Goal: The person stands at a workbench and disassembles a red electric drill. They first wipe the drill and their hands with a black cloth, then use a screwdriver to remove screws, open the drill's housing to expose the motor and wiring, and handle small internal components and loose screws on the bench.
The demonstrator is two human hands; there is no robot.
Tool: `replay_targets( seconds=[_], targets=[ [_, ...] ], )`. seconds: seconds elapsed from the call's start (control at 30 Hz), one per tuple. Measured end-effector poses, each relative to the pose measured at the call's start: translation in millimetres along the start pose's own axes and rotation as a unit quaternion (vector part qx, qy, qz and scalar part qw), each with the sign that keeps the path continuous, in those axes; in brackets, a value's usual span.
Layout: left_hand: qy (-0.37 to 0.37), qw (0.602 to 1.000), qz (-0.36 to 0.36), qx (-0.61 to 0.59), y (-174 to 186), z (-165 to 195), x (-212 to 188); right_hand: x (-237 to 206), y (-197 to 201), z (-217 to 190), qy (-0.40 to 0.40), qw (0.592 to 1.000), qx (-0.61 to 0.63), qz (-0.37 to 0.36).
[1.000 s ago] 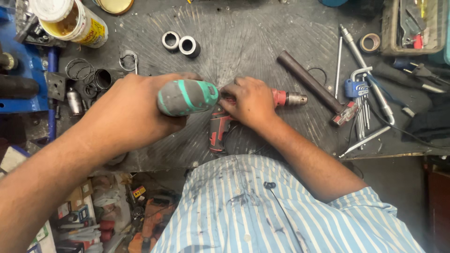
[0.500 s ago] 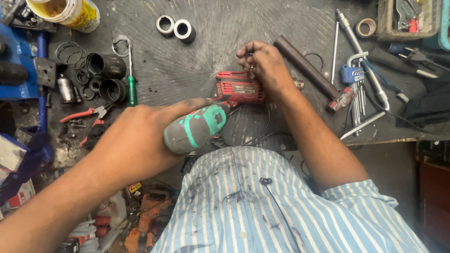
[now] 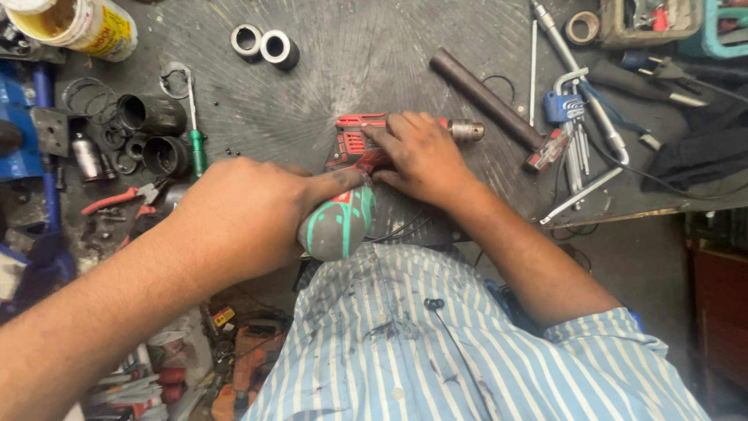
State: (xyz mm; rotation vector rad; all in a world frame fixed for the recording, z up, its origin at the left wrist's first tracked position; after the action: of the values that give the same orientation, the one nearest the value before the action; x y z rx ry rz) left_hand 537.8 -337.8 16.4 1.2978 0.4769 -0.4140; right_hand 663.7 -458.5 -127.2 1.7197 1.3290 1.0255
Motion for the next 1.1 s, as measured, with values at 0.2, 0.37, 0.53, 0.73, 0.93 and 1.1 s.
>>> replay_targets(
  seconds=[0.2, 0.37, 0.53, 0.73, 0.93, 1.1],
  targets=[
    [0.028, 0.998, -0.044, 0.021, 0.8, 7.9, 4.0, -18.0, -30.7, 20.9, 0.008, 0.999, 0.036, 0.022],
    [0.043, 0.999, -0.022, -0.024, 9.2, -1.0, -4.2, -59.9, 52.2, 78.3, -0.056, 0.764, 0.569, 0.300],
    [0.009, 0.998, 0.013, -0.064, 13.3, -6.3, -12.8, -75.9, 87.3, 55.3, -0.102, 0.860, 0.412, 0.285],
    [-0.025, 0.992, 0.067, -0.108, 14.1, -21.1, -14.1, -41.4, -26.6, -25.8, -0.125, 0.979, -0.002, 0.161],
    [-0.085, 0.977, 0.106, -0.164, 4.3, -38.9, -25.1, -34.4, -49.2, -50.0, -0.182, 0.962, 0.002, 0.205],
    [-0.053, 0.972, 0.087, -0.213, -1.5, -53.5, -35.5, -34.8, -56.4, -56.7, -0.176, 0.956, 0.002, 0.235]
  ],
)
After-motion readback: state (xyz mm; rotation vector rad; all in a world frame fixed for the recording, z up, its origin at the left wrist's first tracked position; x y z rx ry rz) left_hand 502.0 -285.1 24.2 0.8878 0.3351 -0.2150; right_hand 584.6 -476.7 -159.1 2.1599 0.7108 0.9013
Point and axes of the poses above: each hand's wrist, its own x-axis towards the middle knuckle, its own y-axis out of the back of the hand, z = x × y, the point moved 5 cm from there along x, towards the middle knuckle, and after that the axes turned 7 degrees about -z, right-handed, at the moved point
